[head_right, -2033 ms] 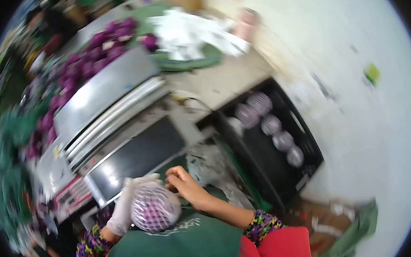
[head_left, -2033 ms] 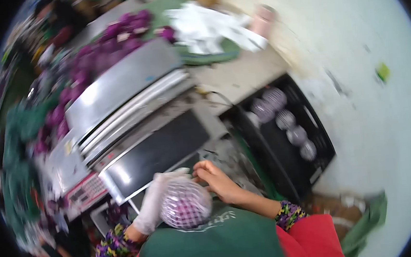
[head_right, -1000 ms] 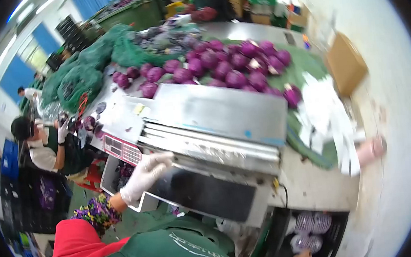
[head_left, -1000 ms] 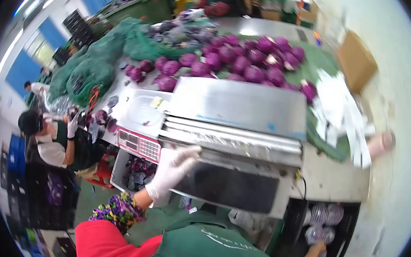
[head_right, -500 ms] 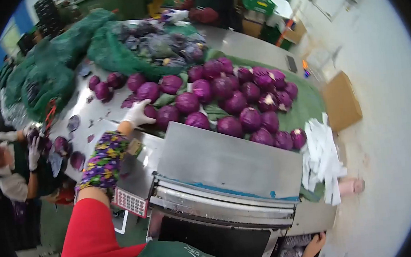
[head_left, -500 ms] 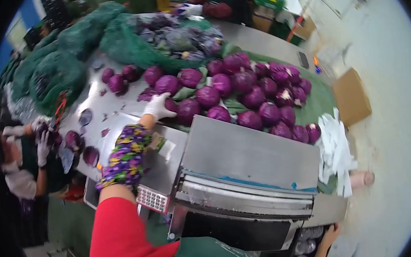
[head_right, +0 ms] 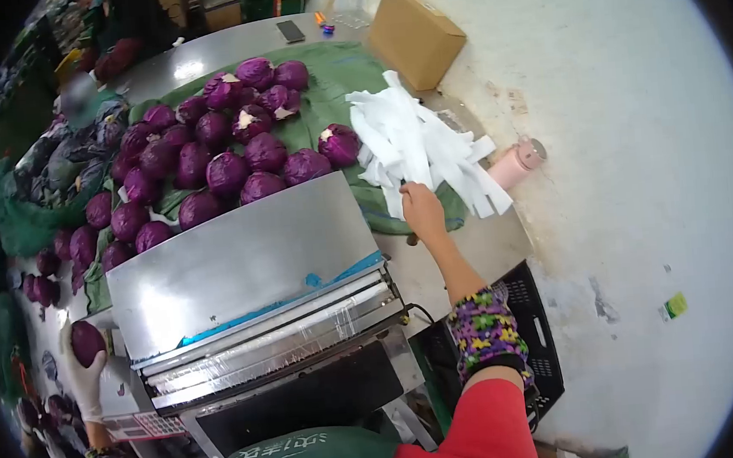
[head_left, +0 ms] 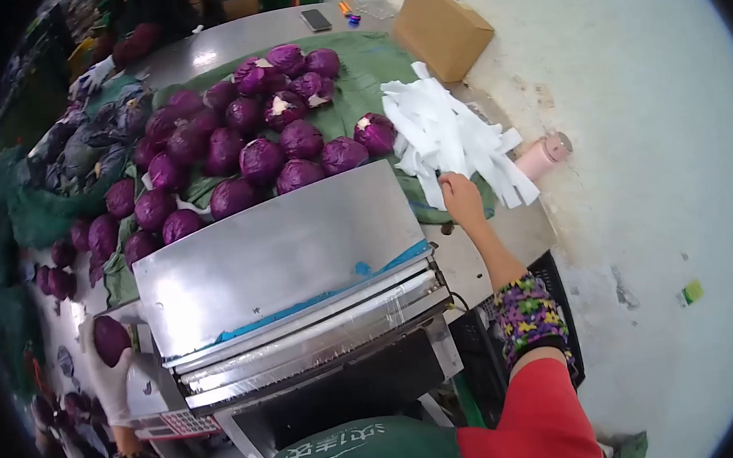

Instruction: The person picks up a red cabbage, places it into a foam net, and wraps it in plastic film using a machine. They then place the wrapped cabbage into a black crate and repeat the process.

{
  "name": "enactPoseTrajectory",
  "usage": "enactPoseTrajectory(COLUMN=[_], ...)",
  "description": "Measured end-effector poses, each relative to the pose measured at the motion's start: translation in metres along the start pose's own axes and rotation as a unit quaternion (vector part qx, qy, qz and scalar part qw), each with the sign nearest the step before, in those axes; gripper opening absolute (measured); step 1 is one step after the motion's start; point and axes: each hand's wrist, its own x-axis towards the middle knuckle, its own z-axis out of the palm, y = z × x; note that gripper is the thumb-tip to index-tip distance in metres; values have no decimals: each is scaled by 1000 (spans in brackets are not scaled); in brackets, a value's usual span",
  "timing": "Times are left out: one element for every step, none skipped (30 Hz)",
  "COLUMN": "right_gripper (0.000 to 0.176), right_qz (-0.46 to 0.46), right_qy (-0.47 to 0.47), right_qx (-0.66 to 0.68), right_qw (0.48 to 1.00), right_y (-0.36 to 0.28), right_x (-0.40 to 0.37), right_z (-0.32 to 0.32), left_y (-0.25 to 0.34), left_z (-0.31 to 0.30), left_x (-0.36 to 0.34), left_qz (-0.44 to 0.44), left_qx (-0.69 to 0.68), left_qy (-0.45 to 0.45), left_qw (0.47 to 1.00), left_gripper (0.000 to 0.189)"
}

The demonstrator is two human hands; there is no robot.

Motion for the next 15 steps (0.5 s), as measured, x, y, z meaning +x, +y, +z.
enactPoseTrajectory(right_gripper=[25,29,34,34,35,32,26,21,19,21,26,24,24,24,26], right_qz=[3,-75,-159,-207,-268,-278,-307,-305,-340,-303,-271,-226,-172,-115,-53], right_qy=[-39,-60,-77,-66,-52,-62,-54,-91,-83,-100,-81,-9,57,83,111], right_qx=[-68,-120,-169,-183,-190,-130,-124,-147,-151,-105,-44,41,125,142,161], right_qw=[997,988,970,959,943,950,942,936,925,942,958,973,975,980,979], right_y=[-6,-9,-6,8,22,34,47,55,58,35,28,16,1,-15,-30], right_x=[7,8,13,13,13,15,13,14,13,6,8,14,23,28,24], right_z=[6,4,1,9,18,26,32,32,25,0,-15,-30,-51,-77,-107], left_y=[-2,1,9,27,23,23,24,20,17,30,41,42,46,70,110], left_z=[9,17,17,13,12,11,9,8,10,8,8,7,10,11,10], left_x=[-13,-22,-24,-22,-23,-21,-19,-20,-23,-30,-35,-39,-43,-50,-59], left_qz=[-37,31,33,48,43,47,39,41,12,-31,-70,-57,-39,-38,-3], left_qx=[4,88,107,116,110,104,142,167,127,183,232,186,137,52,-35], left_qy=[5,57,42,22,26,16,24,46,64,113,155,204,249,295,320], left_qw=[999,994,993,992,993,993,989,984,990,976,958,960,958,953,947], left_gripper=[82,84,84,85,82,79,79,84,86,85,83,76,69,48,28])
